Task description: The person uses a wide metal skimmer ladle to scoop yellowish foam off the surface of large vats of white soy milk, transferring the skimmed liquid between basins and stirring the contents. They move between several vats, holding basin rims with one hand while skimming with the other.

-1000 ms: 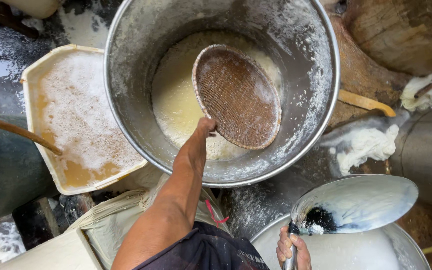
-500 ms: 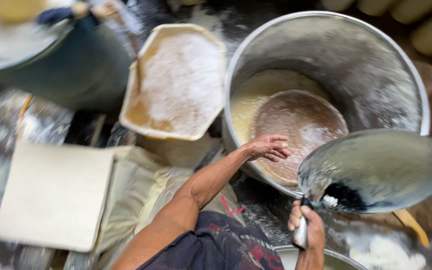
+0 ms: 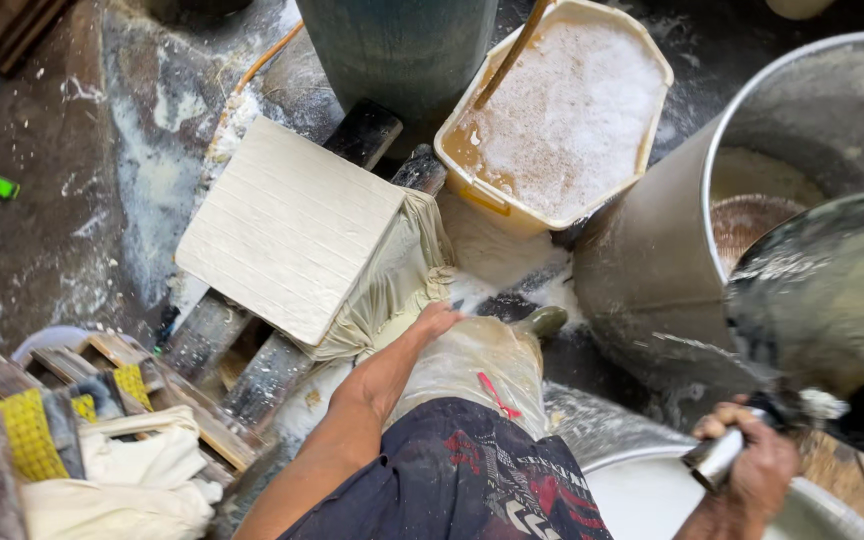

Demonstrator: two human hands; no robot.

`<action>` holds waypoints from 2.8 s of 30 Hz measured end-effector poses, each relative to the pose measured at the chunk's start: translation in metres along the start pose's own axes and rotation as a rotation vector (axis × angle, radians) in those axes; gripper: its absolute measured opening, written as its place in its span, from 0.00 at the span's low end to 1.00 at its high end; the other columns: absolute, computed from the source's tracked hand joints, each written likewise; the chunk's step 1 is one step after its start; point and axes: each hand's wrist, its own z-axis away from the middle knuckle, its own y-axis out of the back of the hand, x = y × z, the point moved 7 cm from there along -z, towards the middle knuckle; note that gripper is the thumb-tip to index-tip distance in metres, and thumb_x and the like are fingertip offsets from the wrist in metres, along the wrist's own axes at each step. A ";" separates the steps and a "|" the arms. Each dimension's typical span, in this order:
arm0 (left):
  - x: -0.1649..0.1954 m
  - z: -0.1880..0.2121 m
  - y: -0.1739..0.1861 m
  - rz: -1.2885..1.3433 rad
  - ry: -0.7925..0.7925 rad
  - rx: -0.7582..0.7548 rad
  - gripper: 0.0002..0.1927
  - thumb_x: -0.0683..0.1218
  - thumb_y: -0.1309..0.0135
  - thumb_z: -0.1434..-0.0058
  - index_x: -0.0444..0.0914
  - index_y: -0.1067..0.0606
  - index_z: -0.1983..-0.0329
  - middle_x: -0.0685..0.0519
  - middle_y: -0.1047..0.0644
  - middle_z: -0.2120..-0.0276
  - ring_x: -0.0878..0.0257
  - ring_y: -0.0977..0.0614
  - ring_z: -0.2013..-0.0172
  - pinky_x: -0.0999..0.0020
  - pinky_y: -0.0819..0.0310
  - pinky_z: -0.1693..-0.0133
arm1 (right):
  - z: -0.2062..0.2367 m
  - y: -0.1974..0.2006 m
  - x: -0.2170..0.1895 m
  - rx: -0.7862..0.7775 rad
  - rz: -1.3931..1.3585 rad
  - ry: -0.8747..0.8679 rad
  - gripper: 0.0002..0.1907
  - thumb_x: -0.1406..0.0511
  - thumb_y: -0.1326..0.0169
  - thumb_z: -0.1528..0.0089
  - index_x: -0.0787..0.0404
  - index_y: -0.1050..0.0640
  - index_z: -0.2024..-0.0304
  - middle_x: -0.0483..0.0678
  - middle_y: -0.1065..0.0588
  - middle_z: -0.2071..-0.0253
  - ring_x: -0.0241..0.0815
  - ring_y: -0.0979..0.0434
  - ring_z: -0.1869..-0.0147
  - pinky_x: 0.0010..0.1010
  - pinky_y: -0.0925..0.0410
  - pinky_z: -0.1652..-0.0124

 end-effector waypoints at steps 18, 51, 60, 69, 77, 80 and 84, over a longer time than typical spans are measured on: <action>-0.092 0.120 -0.051 -0.219 0.177 -0.122 0.13 0.53 0.47 0.34 0.43 0.26 0.51 0.57 0.24 0.68 0.63 0.24 0.69 0.58 0.32 0.67 | 0.438 0.185 0.042 0.982 0.233 0.344 0.10 0.75 0.46 0.37 0.68 0.30 0.53 0.48 0.29 0.67 0.39 0.27 0.70 0.31 0.31 0.67; -0.410 0.429 -0.072 0.168 0.220 0.215 0.18 0.52 0.43 0.35 0.37 0.24 0.48 0.57 0.27 0.72 0.65 0.29 0.74 0.65 0.38 0.76 | 0.289 0.308 0.093 0.679 0.610 -0.403 0.12 0.65 0.42 0.43 0.73 0.21 0.70 0.56 0.23 0.77 0.48 0.21 0.72 0.41 0.26 0.69; -0.321 0.490 -0.161 -0.160 -0.356 0.152 0.13 0.50 0.41 0.44 0.36 0.18 0.67 0.53 0.18 0.73 0.66 0.21 0.71 0.68 0.26 0.66 | 0.318 0.205 0.062 0.432 1.185 -0.169 0.27 0.62 0.46 0.41 0.76 0.29 0.45 0.69 0.24 0.47 0.65 0.22 0.42 0.46 0.29 0.44; -0.393 0.549 -0.283 -0.313 -0.298 -0.092 0.40 0.63 0.47 0.34 0.31 0.43 0.33 0.37 0.24 0.49 0.50 0.22 0.51 0.62 0.29 0.50 | 0.435 0.203 0.063 0.219 1.416 -0.015 0.34 0.60 0.45 0.43 0.78 0.34 0.42 0.69 0.24 0.44 0.65 0.22 0.40 0.47 0.28 0.42; -0.437 0.558 -0.337 -0.135 -0.240 0.134 0.58 0.57 0.40 0.42 0.33 0.64 0.22 0.32 0.28 0.39 0.43 0.25 0.38 0.61 0.34 0.36 | 0.490 0.329 0.077 0.186 1.577 -0.079 0.33 0.55 0.44 0.41 0.70 0.32 0.41 0.69 0.21 0.47 0.67 0.19 0.42 0.51 0.27 0.43; -0.442 0.553 -0.339 -0.078 -0.260 0.164 0.58 0.54 0.38 0.43 0.34 0.63 0.23 0.33 0.28 0.39 0.44 0.24 0.39 0.61 0.33 0.37 | 0.500 0.388 0.073 0.296 1.519 -0.117 0.29 0.56 0.45 0.41 0.67 0.32 0.43 0.67 0.23 0.49 0.65 0.21 0.45 0.51 0.28 0.46; -0.448 0.557 -0.344 -0.114 -0.174 0.229 0.56 0.51 0.40 0.41 0.42 0.65 0.21 0.36 0.25 0.41 0.45 0.23 0.40 0.60 0.32 0.38 | 0.504 0.415 0.078 0.412 1.179 -0.259 0.23 0.59 0.46 0.41 0.65 0.32 0.49 0.62 0.26 0.55 0.60 0.25 0.52 0.47 0.30 0.53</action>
